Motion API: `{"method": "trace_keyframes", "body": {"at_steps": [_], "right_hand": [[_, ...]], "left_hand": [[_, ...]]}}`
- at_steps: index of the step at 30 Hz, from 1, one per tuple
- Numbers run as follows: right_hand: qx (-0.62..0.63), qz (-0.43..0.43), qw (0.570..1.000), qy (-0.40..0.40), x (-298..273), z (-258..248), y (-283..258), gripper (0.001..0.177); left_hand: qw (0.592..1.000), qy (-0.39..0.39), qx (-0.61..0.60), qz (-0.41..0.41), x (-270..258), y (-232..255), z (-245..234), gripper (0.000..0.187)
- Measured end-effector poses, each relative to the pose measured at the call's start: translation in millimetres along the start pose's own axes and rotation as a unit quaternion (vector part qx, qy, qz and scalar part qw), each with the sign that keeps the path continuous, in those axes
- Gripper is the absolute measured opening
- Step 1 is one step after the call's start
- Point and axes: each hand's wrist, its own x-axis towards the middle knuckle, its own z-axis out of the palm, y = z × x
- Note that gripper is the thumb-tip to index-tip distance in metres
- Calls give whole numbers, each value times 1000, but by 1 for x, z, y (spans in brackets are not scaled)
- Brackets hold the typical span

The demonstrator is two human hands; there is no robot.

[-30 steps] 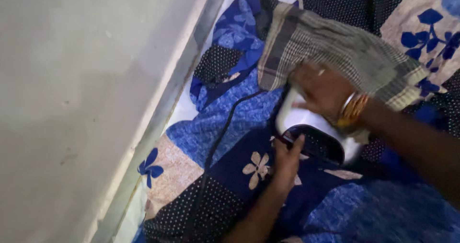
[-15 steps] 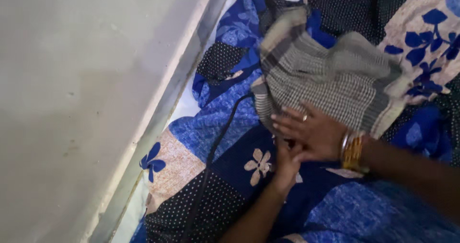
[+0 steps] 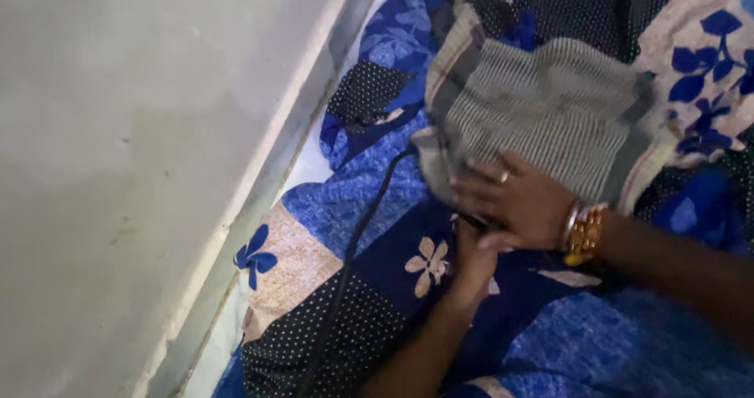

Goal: The person wipes the exterior and interior surfaces of a sandwich maker using a cloth.

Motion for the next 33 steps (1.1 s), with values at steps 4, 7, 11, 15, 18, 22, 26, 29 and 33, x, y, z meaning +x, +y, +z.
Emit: {"method": "trace_keyframes", "body": {"at_steps": [4,7,11,15,18,22,26,29,33], "right_hand": [[-83,78,977,-182,5,-8,4,79],[-117,28,973,-198,4,11,-18,85],[-155,94,974,-135,-1,6,5,66],[-77,12,996,-47,-6,20,-9,80],[-93,-19,993,-66,-1,16,-1,78],[-155,75,953,-249,-1,13,-16,77],[-47,112,988,-99,-1,6,13,76],[-66,83,987,-118,-12,20,13,90],[-56,-38,997,-44,-20,44,-6,89]], "left_hand": [[989,59,94,99,11,-45,-14,37],[982,-46,61,175,12,-50,-17,18],[987,65,130,65,6,-11,3,42],[994,4,-106,11,-6,7,6,59],[999,31,24,-11,4,0,4,45],[996,46,53,63,2,-6,3,42],[999,33,20,6,5,-4,5,45],[999,24,-35,0,6,-23,-2,42],[998,24,-1,59,4,-23,-9,45]]}}
